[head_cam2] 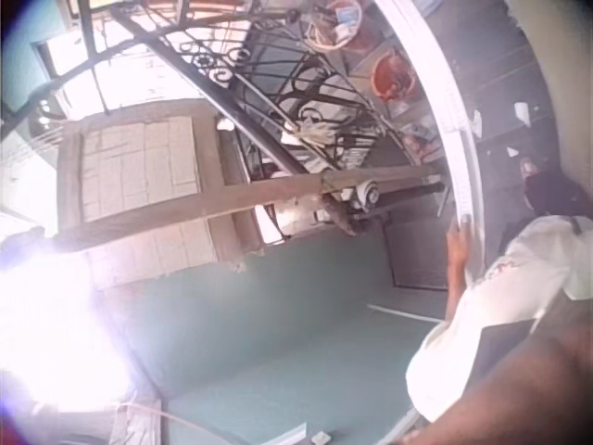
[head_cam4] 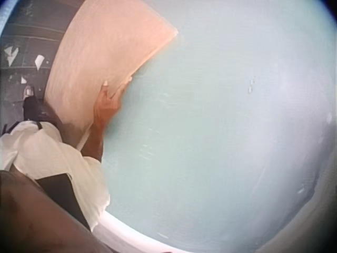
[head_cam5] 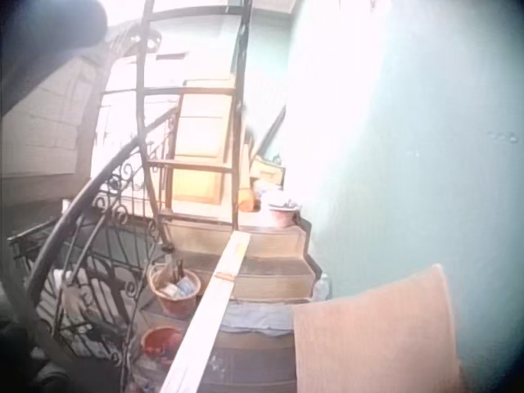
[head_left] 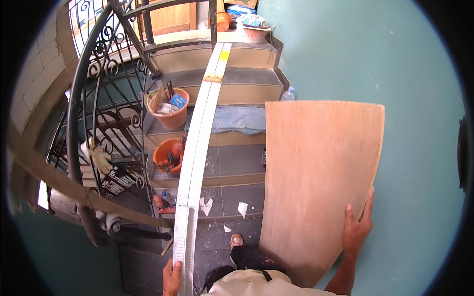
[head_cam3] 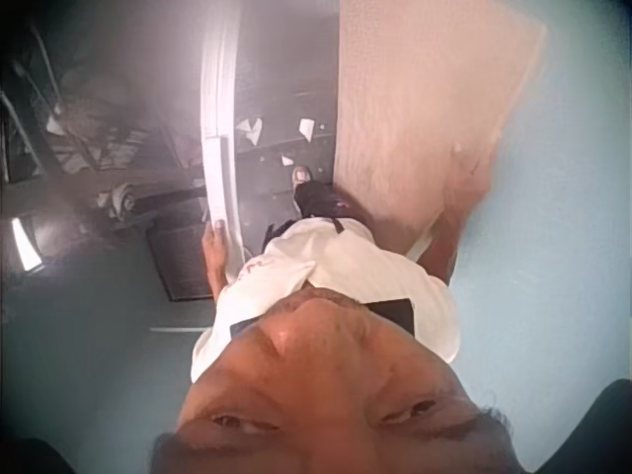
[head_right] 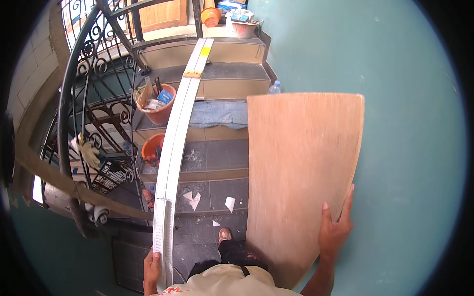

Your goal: The person walks down a staircase into a cluttered room, picks up long metal strips and a large board, and carries them upstairs. They place the items against a wall and then move a metal ladder. Finally, they pick up a bucket and a small container from the stairs.

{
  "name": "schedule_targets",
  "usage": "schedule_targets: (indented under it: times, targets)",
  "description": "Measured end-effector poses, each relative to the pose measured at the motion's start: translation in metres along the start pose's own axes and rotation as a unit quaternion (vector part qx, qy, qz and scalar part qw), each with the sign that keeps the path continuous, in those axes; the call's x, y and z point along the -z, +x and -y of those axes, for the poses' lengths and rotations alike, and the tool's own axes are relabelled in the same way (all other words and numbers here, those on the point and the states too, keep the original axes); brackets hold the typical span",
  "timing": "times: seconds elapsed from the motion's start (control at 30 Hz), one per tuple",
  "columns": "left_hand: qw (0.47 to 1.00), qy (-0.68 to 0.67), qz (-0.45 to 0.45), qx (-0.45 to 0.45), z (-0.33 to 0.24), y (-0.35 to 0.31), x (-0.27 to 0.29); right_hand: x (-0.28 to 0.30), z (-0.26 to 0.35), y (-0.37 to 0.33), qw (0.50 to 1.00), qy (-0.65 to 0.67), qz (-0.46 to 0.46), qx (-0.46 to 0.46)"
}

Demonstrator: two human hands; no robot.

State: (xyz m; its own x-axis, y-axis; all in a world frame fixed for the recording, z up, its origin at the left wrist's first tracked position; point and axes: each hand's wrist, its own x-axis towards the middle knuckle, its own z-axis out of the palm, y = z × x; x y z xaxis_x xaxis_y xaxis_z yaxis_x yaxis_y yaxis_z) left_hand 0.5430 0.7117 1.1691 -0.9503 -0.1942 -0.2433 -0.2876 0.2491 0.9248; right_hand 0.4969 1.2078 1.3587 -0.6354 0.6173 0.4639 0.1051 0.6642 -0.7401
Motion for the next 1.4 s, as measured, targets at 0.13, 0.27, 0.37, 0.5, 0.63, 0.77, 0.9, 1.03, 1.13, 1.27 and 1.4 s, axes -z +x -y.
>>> schedule_targets:
  times: [0.13,0.27,0.37,0.5,0.63,0.77,0.9,1.03,1.13,1.27,1.4]
  targets:
    - [0.997,0.045,0.048,0.048,-0.072,0.080,-0.022,-0.055,0.041,0.101,0.999,0.011,-0.044,0.012]
    - [0.998,0.033,0.036,0.041,-0.122,0.142,-0.039,-0.107,0.085,0.197,0.993,0.061,-0.085,0.050]
    - [0.999,0.025,0.043,0.022,-0.166,0.185,-0.048,-0.133,0.108,0.258,0.989,0.089,-0.118,0.029]
    - [0.997,0.010,0.073,0.009,-0.242,0.244,-0.060,-0.165,0.153,0.362,0.985,0.120,-0.125,0.024]
    - [0.995,-0.026,0.099,-0.010,-0.315,0.300,-0.060,-0.188,0.209,0.460,0.980,0.143,-0.120,0.064]
    - [0.995,-0.020,0.091,-0.040,-0.391,0.337,-0.056,-0.168,0.266,0.546,0.978,0.132,-0.147,0.065]
    - [0.994,-0.020,0.106,-0.016,-0.458,0.366,-0.057,-0.174,0.314,0.617,0.981,0.079,-0.173,0.037]
    - [0.993,0.000,0.078,-0.089,-0.510,0.396,-0.076,-0.174,0.331,0.694,0.971,0.165,-0.159,0.071]
    - [0.990,-0.018,0.077,-0.114,-0.570,0.420,-0.098,-0.176,0.342,0.753,0.971,0.181,-0.135,0.081]
    - [0.993,-0.060,0.081,-0.064,-0.677,0.431,-0.106,-0.194,0.378,0.842,0.966,0.222,-0.091,0.095]
    - [0.989,-0.008,0.008,-0.147,-0.735,0.455,-0.103,-0.216,0.434,0.909,0.965,0.237,-0.063,0.095]
